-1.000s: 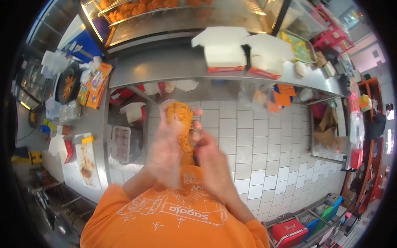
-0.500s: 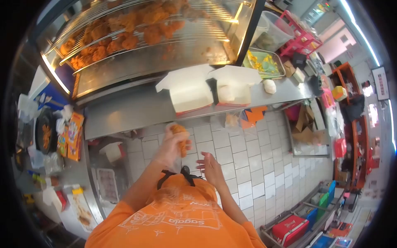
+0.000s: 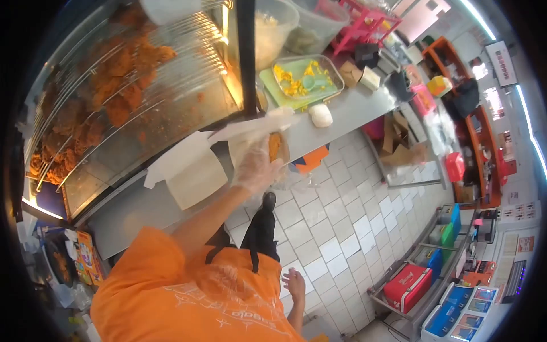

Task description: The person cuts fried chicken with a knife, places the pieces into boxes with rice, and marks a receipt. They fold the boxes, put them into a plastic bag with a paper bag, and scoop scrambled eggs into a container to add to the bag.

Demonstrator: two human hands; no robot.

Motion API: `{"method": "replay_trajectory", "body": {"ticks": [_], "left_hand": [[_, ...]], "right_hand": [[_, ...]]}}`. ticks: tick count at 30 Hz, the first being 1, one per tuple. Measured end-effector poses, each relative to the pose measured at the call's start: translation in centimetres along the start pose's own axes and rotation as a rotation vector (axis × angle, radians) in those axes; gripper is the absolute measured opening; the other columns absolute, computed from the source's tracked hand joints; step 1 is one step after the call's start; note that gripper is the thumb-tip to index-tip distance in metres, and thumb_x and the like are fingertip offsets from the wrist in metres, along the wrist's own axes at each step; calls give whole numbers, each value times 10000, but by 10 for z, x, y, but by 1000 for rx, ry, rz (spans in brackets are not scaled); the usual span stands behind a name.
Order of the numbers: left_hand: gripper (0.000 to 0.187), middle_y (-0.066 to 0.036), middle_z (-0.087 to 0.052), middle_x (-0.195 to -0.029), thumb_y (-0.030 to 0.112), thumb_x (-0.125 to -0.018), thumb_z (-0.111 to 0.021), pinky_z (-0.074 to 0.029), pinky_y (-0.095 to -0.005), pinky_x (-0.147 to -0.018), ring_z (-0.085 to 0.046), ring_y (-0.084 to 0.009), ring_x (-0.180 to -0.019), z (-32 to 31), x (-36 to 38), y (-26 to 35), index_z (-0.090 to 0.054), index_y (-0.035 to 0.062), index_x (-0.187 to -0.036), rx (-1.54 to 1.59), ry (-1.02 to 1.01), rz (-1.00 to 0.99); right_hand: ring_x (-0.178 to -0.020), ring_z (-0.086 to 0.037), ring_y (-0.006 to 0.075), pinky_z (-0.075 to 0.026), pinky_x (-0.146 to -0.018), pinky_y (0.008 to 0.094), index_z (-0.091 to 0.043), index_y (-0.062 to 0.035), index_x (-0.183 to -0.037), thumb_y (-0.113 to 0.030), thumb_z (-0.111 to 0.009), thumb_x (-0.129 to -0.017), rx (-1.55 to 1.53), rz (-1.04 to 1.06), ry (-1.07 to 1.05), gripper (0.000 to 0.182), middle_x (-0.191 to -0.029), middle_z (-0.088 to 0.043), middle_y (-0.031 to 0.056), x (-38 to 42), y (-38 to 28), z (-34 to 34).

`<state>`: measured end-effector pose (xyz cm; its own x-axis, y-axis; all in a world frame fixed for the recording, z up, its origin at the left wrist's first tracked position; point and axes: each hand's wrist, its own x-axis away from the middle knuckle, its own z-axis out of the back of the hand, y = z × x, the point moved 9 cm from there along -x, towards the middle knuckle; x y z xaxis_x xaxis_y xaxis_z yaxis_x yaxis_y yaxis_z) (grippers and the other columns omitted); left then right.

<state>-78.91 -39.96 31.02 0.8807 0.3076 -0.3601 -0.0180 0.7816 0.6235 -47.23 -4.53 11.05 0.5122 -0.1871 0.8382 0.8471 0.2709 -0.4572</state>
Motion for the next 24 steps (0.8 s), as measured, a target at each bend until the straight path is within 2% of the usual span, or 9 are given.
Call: {"method": "replay_trajectory", "body": {"ticks": [3,8,12,13,15,16,20,22,24], "left_hand": [[502,-205,-634,-1187,278,-917,-654,-502,-447,-939,-632,-350,-1080,34,23,6,-509,4,-1312,83,-245,85],[451,-177,-669,-1145,253,-921,-655,-535,-421,-881,-665,-311,-980,58,79,-27,-535,54,-1308,194,-343,454],[420,-129,-702,-1094,266,-943,-636,-568,-384,-775,-693,-258,-907,97,96,-35,-543,49,-1291,112,-248,649],[395,-127,-705,-1084,260,-954,-626,-563,-396,-795,-695,-258,-913,110,109,-39,-548,61,-1286,-13,-228,696],[377,-126,-704,-1073,261,-956,-621,-562,-407,-792,-696,-267,-917,127,160,-58,-554,72,-1275,-71,-116,789],[359,-125,-704,-1062,261,-958,-616,-561,-418,-788,-697,-276,-921,139,194,-68,-560,82,-1264,-113,-46,841],[275,-176,-673,-1018,205,-908,-601,-524,-450,-874,-649,-354,-1007,82,438,-148,-605,99,-1161,-564,74,886],[311,-194,-670,-1062,312,-927,-566,-507,-458,-921,-626,-377,-1056,1,663,-199,-648,82,-1119,-429,264,1395],[303,-181,-694,-1150,293,-885,-584,-529,-427,-895,-657,-352,-1072,-47,779,-115,-712,86,-1066,-208,424,2087]], "right_hand": [[-1138,-624,220,-520,-926,328,-470,22,-1416,-447,-558,-1019,-54,19,-312,621,-1280,-646,140,-33,-2,-33],[-1218,-587,258,-525,-958,468,-397,-85,-1493,-260,-727,-873,-82,-256,-558,725,-1377,-571,144,-136,-9,21],[-925,-691,228,-585,-744,456,-500,-107,-1366,-89,-631,-881,945,320,-472,503,-1096,-696,87,-363,4,106],[-921,-691,236,-584,-745,453,-525,-89,-1337,-145,-576,-937,576,-55,-268,408,-1111,-689,84,-308,-78,114],[-728,-701,249,-573,-557,397,-651,-58,-1126,-161,-638,-804,569,-14,-476,338,-861,-702,90,-338,-116,95],[-745,-706,260,-574,-561,397,-667,-96,-1065,-154,-675,-790,1054,228,-719,282,-871,-708,82,-417,-79,83],[-861,-705,299,-605,-670,493,-665,-113,-1127,-214,-662,-919,1062,-447,-820,231,-995,-706,87,-398,-132,-18],[-861,-709,239,-605,-682,427,-676,-104,-1098,-231,-633,-942,1545,87,-853,205,-983,-713,38,-321,-176,-119],[-877,-708,194,-587,-678,369,-687,-107,-1092,-251,-618,-948,1884,431,-1227,214,-1002,-717,-6,-256,-172,-214]]}}
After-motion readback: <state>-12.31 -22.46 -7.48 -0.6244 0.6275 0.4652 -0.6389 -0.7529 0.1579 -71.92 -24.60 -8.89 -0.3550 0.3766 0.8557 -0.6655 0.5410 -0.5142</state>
